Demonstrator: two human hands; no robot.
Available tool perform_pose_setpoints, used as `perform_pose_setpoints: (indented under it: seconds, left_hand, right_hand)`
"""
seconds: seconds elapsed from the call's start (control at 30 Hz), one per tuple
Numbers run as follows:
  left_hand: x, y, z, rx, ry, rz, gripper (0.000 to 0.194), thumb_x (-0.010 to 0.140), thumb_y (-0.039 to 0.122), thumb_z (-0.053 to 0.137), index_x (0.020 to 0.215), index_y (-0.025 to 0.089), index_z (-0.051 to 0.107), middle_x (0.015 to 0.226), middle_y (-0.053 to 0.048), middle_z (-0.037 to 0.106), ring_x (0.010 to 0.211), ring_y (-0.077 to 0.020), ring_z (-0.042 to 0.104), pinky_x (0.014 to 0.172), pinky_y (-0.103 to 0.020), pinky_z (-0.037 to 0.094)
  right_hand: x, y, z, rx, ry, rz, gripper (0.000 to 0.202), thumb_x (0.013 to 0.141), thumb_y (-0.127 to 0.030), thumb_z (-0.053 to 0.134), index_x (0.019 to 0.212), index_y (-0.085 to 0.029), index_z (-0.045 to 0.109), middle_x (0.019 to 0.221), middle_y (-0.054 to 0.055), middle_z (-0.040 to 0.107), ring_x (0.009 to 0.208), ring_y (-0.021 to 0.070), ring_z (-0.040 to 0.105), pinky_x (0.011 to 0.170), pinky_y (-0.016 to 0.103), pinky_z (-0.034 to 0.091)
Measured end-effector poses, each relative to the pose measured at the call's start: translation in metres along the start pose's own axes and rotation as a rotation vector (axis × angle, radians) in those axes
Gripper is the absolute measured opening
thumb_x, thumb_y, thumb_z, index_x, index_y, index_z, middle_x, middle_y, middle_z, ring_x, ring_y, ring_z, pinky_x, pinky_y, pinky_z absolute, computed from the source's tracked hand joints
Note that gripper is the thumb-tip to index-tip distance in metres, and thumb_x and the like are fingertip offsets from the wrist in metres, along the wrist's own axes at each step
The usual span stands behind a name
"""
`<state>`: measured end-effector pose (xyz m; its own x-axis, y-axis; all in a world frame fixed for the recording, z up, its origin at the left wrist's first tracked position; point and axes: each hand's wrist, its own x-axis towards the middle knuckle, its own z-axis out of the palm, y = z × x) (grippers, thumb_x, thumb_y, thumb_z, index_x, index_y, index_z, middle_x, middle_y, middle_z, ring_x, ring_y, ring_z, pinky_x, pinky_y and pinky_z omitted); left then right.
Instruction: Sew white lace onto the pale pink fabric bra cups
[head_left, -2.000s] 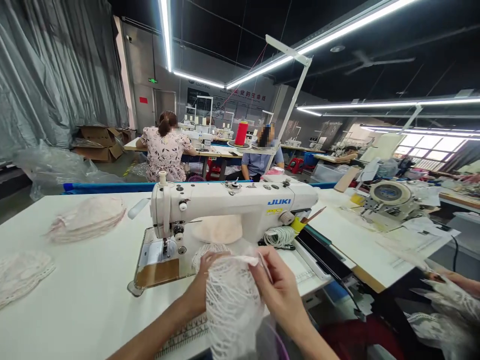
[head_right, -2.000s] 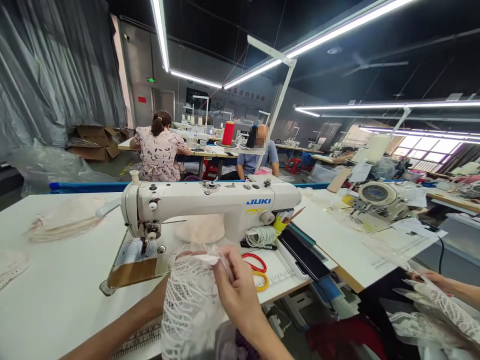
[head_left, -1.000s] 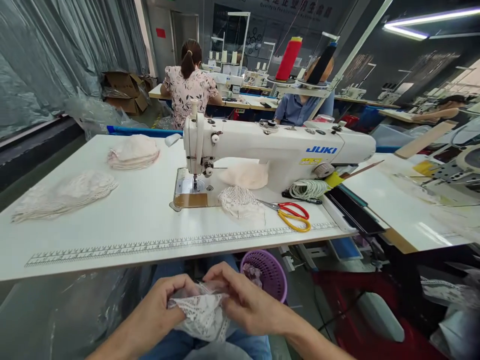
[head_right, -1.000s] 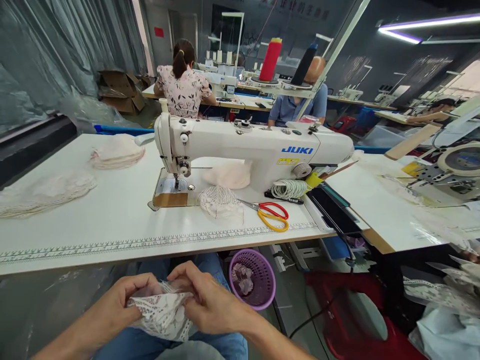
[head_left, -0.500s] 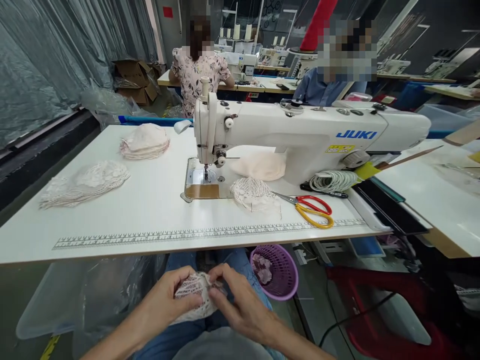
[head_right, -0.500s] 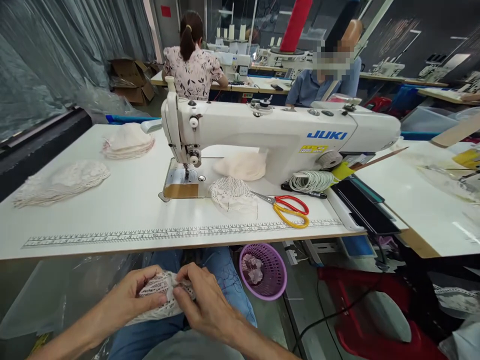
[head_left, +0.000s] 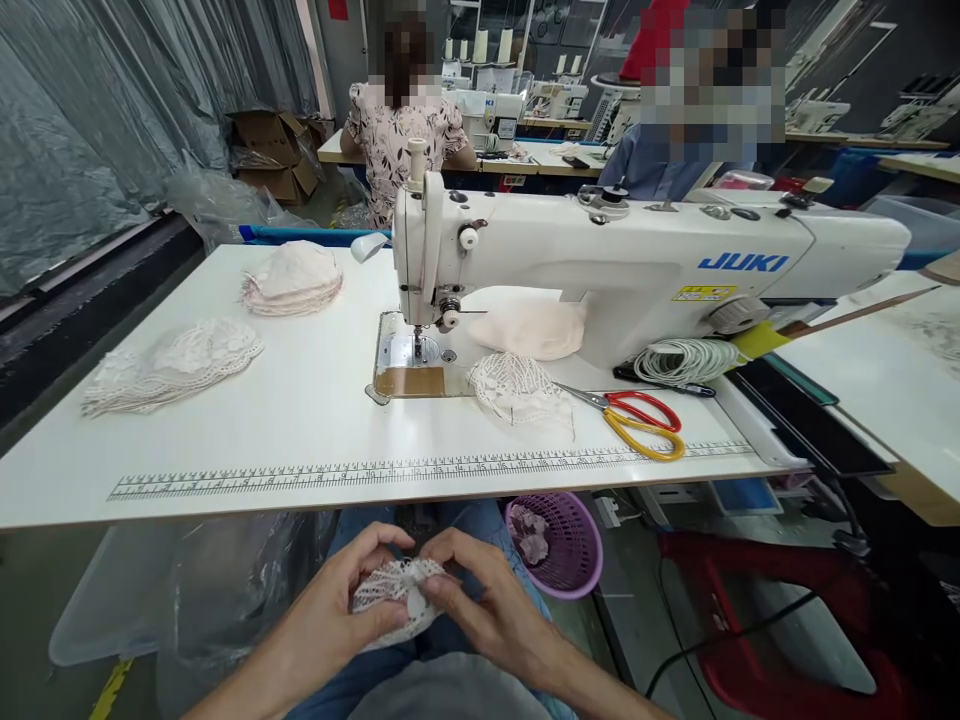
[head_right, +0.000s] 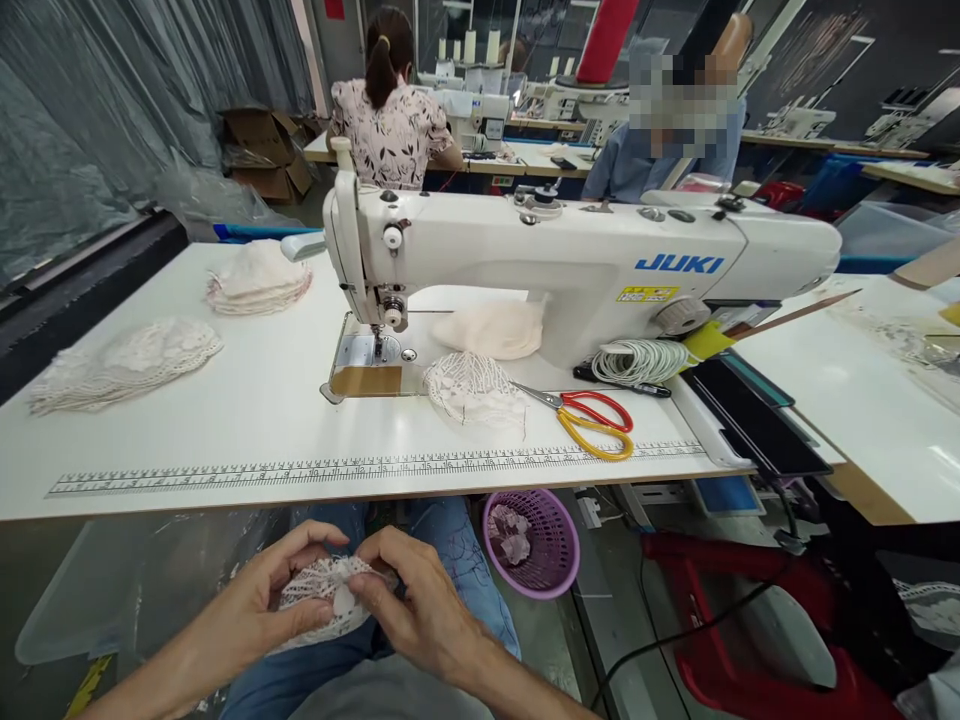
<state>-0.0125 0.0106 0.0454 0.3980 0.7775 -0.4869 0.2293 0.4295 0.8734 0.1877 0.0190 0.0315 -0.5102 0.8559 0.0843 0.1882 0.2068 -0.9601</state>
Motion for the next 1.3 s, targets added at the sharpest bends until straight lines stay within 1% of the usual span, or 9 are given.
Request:
perform_pose_setpoints:
  seconds: [0.1, 0.3, 0.47, 0.67, 0.93, 1.03, 1.1, 1.2, 1.3]
  left_hand:
    - [-0.001, 0.004, 0.001, 0.026, 0.006, 0.010, 0.035, 0.080, 0.030, 0.056, 0.112, 0.025, 0.044, 0.091, -0.002, 0.060, 0.081, -0.0179, 0.055, 0.072, -0.025, 0.041]
    - [-0.004, 0.015, 0.000, 0.149, -0.032, -0.004, 0.026, 0.079, 0.026, 0.052, 0.105, 0.027, 0.049, 0.089, 0.001, 0.057, 0.080, -0.0168, 0.054, 0.070, -0.023, 0.041]
    - [-0.001, 0.011, -0.001, 0.319, -0.002, 0.022, 0.009, 0.079, 0.029, 0.055, 0.082, 0.021, 0.057, 0.075, 0.003, 0.054, 0.073, -0.0157, 0.049, 0.066, -0.022, 0.037]
    - [0.004, 0.008, -0.002, 0.269, 0.038, 0.071, 0.026, 0.084, 0.040, 0.051, 0.071, 0.018, 0.059, 0.078, -0.001, 0.060, 0.076, -0.0175, 0.054, 0.070, -0.025, 0.039]
    - [0.000, 0.007, 0.001, 0.361, 0.107, 0.084, 0.021, 0.081, 0.028, 0.050, 0.062, 0.020, 0.049, 0.071, 0.000, 0.063, 0.069, -0.0158, 0.057, 0.063, -0.023, 0.040]
    - [-0.002, 0.011, 0.000, 0.360, 0.132, 0.081, 0.018, 0.080, 0.028, 0.049, 0.064, 0.021, 0.048, 0.070, 0.000, 0.062, 0.068, -0.0159, 0.057, 0.061, -0.023, 0.041]
    - [-0.003, 0.015, -0.003, 0.368, 0.133, 0.047, 0.014, 0.082, 0.032, 0.048, 0.076, 0.022, 0.054, 0.073, 0.000, 0.064, 0.071, -0.0173, 0.059, 0.062, -0.024, 0.043]
    - [-0.006, 0.018, -0.007, 0.340, 0.097, -0.024, 0.025, 0.086, 0.038, 0.046, 0.107, 0.029, 0.055, 0.089, 0.000, 0.070, 0.087, -0.0213, 0.062, 0.074, -0.027, 0.045]
    - [-0.006, 0.018, -0.009, 0.355, 0.089, -0.007, 0.030, 0.086, 0.035, 0.045, 0.114, 0.031, 0.054, 0.095, 0.000, 0.070, 0.095, -0.0218, 0.061, 0.087, -0.032, 0.042]
  right_hand:
    - [0.001, 0.000, -0.004, 0.128, -0.065, -0.075, 0.011, 0.090, -0.027, 0.050, 0.088, -0.017, 0.053, 0.102, 0.008, 0.058, 0.091, 0.0159, 0.055, 0.077, 0.026, 0.042]
    - [0.003, 0.005, -0.004, 0.072, -0.013, -0.006, 0.010, 0.086, -0.023, 0.054, 0.079, -0.017, 0.054, 0.080, 0.003, 0.057, 0.074, 0.0133, 0.053, 0.066, 0.024, 0.040]
    - [0.005, 0.006, -0.003, 0.080, -0.010, 0.031, 0.011, 0.084, -0.022, 0.056, 0.075, -0.016, 0.053, 0.076, 0.002, 0.057, 0.070, 0.0123, 0.053, 0.064, 0.023, 0.040]
    - [0.006, 0.009, -0.005, 0.090, 0.018, 0.027, 0.016, 0.084, -0.023, 0.054, 0.069, -0.017, 0.050, 0.074, 0.001, 0.057, 0.068, 0.0121, 0.054, 0.063, 0.023, 0.040]
    - [0.007, 0.012, 0.001, 0.153, 0.004, 0.036, 0.021, 0.080, -0.017, 0.057, 0.065, -0.018, 0.042, 0.076, 0.001, 0.055, 0.071, 0.0122, 0.053, 0.066, 0.024, 0.040]
    - [0.007, 0.011, 0.002, 0.225, 0.001, 0.133, 0.017, 0.078, -0.018, 0.059, 0.069, -0.018, 0.045, 0.075, 0.001, 0.052, 0.068, 0.0120, 0.051, 0.062, 0.023, 0.040]
    - [0.008, 0.010, 0.001, 0.270, -0.011, 0.206, 0.012, 0.078, -0.021, 0.060, 0.079, -0.018, 0.049, 0.074, -0.001, 0.049, 0.065, 0.0110, 0.047, 0.059, 0.022, 0.039]
    - [0.010, 0.006, 0.000, 0.300, -0.037, 0.235, 0.018, 0.080, -0.024, 0.059, 0.096, -0.017, 0.053, 0.075, -0.001, 0.049, 0.065, 0.0110, 0.046, 0.059, 0.022, 0.039]
    - [0.013, 0.001, 0.000, 0.241, -0.048, 0.224, 0.014, 0.081, -0.023, 0.058, 0.093, -0.015, 0.059, 0.074, 0.000, 0.051, 0.067, 0.0113, 0.046, 0.062, 0.023, 0.038]
